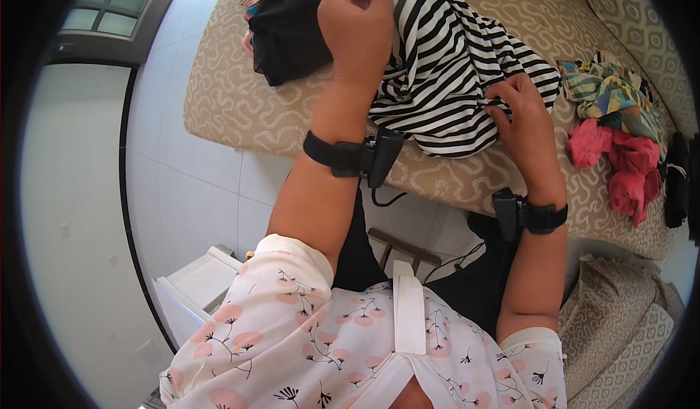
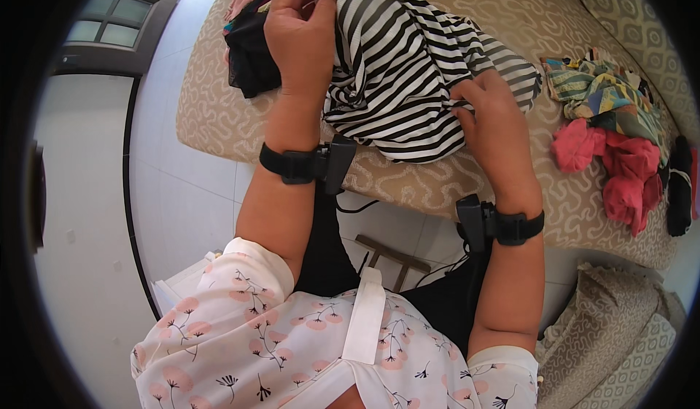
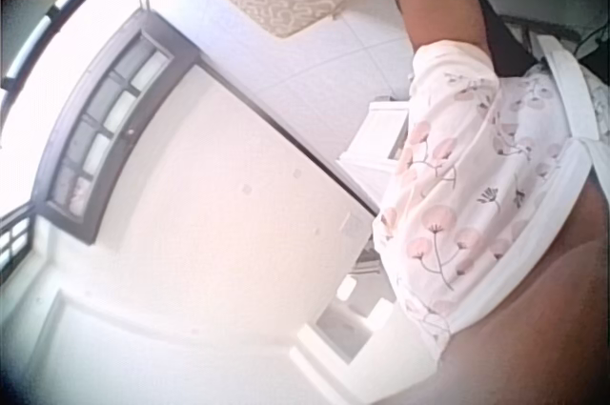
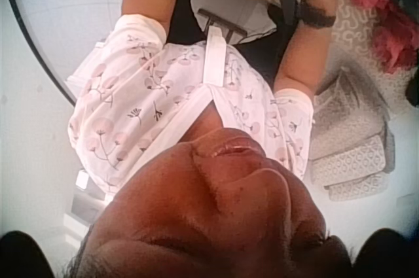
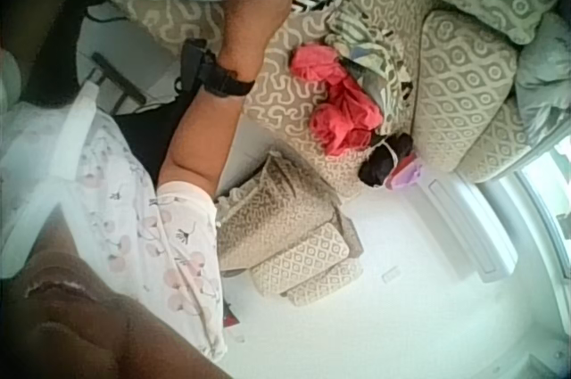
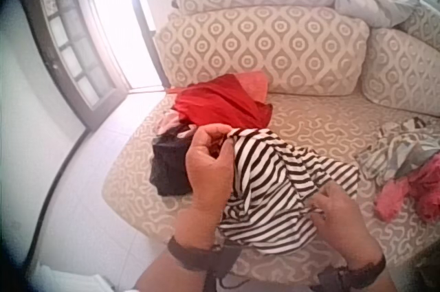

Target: Folding various pieces of laundry on a bed or couch.

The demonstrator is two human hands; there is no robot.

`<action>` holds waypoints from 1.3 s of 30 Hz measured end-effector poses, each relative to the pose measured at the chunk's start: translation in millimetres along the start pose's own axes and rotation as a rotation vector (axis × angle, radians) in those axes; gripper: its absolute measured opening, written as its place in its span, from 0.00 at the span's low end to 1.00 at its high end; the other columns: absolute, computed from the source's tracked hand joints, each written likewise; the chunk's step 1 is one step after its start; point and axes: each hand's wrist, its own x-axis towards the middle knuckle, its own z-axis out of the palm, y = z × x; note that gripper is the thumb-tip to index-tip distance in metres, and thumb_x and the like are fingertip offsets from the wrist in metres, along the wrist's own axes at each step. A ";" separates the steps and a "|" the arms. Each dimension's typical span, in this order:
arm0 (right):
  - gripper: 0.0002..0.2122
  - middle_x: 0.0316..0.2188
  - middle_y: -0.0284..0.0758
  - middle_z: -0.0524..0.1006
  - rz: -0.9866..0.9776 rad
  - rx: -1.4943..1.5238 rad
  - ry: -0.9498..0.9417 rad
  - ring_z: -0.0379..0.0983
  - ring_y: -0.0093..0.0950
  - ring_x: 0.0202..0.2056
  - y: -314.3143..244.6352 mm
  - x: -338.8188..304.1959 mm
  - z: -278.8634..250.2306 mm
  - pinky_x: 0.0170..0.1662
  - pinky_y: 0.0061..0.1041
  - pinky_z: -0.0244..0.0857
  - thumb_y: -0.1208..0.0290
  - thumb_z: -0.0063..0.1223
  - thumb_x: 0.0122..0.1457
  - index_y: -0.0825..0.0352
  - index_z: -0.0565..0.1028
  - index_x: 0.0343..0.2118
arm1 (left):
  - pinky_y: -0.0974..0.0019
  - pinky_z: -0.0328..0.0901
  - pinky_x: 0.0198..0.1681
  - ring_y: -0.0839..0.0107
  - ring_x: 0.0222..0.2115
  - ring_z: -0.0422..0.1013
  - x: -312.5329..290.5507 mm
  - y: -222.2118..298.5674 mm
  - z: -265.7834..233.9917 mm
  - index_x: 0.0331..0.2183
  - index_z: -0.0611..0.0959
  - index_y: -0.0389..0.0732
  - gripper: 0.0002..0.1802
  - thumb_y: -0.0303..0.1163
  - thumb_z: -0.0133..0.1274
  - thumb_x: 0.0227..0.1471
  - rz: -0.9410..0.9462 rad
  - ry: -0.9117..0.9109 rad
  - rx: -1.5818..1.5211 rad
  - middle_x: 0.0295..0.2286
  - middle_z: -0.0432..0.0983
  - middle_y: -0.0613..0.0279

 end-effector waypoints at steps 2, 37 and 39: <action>0.13 0.34 0.38 0.71 -0.041 -0.026 -0.003 0.70 0.40 0.39 3.5 -0.4 1.0 0.41 0.34 0.66 0.80 0.60 0.47 0.65 0.75 0.37 | 0.69 0.67 0.40 0.69 0.33 0.73 -3.4 -0.1 1.7 0.34 0.79 0.38 0.10 0.17 0.51 0.47 0.148 -0.003 0.139 0.31 0.78 0.59; 0.14 0.39 0.33 0.77 0.279 0.422 0.354 0.73 0.21 0.36 23.1 6.9 -12.1 0.41 0.21 0.67 0.71 0.57 0.58 0.66 0.76 0.47 | 0.70 0.70 0.44 0.72 0.34 0.75 -1.0 -17.0 -0.8 0.37 0.78 0.38 0.05 0.25 0.49 0.57 -0.296 -0.405 -0.952 0.33 0.79 0.58; 0.14 0.40 0.35 0.77 0.235 0.300 0.321 0.74 0.24 0.37 16.0 6.3 -9.2 0.41 0.22 0.67 0.72 0.56 0.57 0.67 0.76 0.47 | 0.69 0.69 0.44 0.71 0.34 0.74 -0.9 -17.2 -1.3 0.36 0.77 0.38 0.05 0.25 0.49 0.57 -0.282 -0.443 -0.967 0.32 0.78 0.59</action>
